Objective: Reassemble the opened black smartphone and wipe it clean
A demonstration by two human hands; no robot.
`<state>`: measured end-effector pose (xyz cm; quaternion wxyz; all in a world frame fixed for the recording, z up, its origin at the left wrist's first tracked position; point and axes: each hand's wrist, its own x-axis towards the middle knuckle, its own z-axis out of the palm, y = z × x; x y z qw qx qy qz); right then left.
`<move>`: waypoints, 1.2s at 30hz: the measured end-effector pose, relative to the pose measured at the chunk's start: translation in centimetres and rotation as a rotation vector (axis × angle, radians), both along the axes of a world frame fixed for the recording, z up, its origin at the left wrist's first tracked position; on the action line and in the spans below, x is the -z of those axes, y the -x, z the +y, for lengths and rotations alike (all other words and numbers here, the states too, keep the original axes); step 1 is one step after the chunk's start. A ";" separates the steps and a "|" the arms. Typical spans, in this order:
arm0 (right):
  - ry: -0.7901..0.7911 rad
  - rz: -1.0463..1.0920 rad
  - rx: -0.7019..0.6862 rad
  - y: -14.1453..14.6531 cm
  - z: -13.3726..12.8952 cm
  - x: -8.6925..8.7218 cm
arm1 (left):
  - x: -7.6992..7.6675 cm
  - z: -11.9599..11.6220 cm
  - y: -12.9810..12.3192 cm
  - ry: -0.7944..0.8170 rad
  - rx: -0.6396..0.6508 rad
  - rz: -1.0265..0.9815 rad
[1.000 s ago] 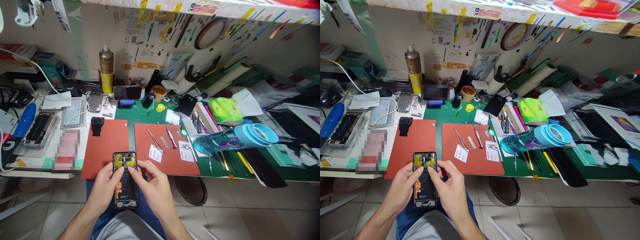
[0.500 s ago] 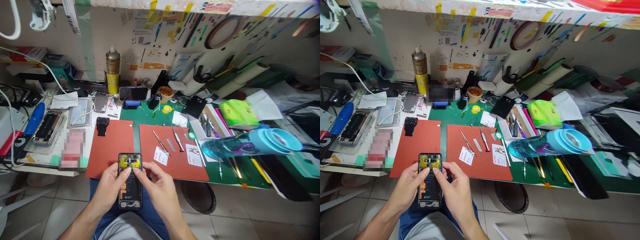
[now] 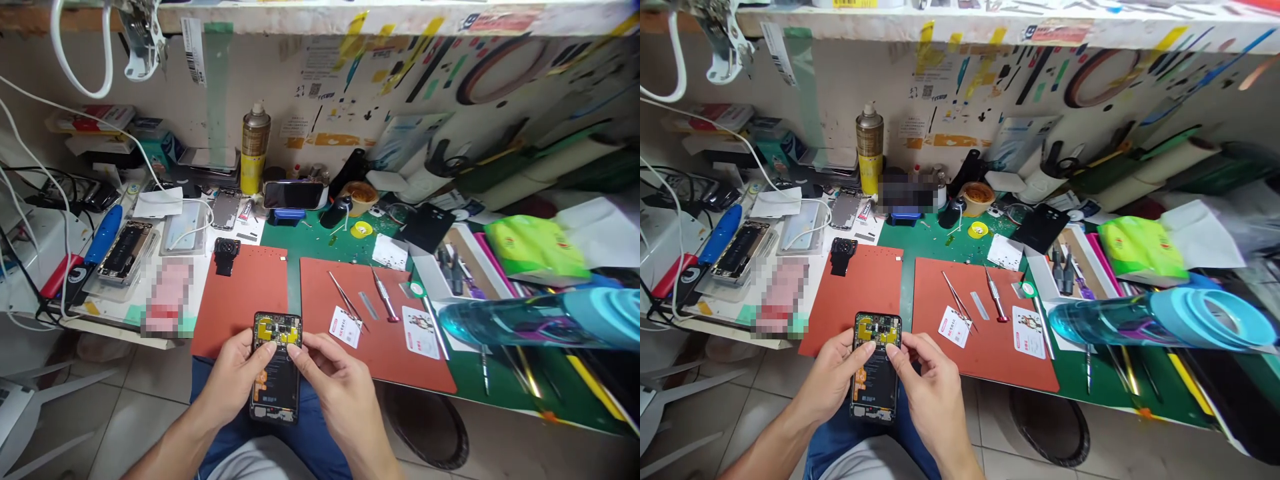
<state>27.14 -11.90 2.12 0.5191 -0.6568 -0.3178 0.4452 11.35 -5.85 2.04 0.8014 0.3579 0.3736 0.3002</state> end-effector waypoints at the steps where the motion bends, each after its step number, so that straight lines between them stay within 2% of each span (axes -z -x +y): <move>1: -0.009 -0.013 -0.001 0.2 0.0 0.2 | 0.1 0.1 0.0 0.012 -0.012 -0.004; 4: -0.024 -0.138 0.040 1.1 -0.1 0.9 | 0.3 0.5 -0.2 0.043 -0.077 -0.009; 6: -0.057 -0.323 0.057 2.1 -0.3 1.3 | 0.4 1.0 -0.4 0.054 -0.140 -0.001; 9: -0.165 -0.625 -0.025 3.6 -0.5 1.6 | 0.6 1.7 -0.8 0.074 -0.206 0.016; 12: -0.179 -0.794 -0.114 4.4 0.2 1.6 | 0.8 2.3 -1.0 0.085 -0.186 0.020; 21: -0.040 -0.986 -0.073 4.9 3.1 2.4 | 0.3 3.6 0.4 0.056 -0.085 0.086; 24: -0.126 -0.940 -0.080 4.7 3.1 1.6 | 0.3 3.5 0.6 0.059 -0.081 0.053; 26: -0.209 -0.854 -0.142 3.5 3.7 0.8 | 0.4 3.3 0.5 0.064 -0.136 0.017; 28: -0.196 -0.771 -0.191 1.5 5.4 0.3 | 0.3 3.3 0.5 0.093 -0.233 0.008; 30: -0.031 -0.788 -0.087 -1.0 8.2 0.2 | -0.1 3.5 0.5 0.121 -0.331 0.003; 32: 0.061 -0.825 0.004 -3.1 11.5 0.5 | -0.7 3.9 0.5 0.124 -0.403 -0.014; 36: 0.188 -0.841 0.035 -4.4 16.5 1.9 | -2.3 4.7 0.3 0.076 -0.481 -0.068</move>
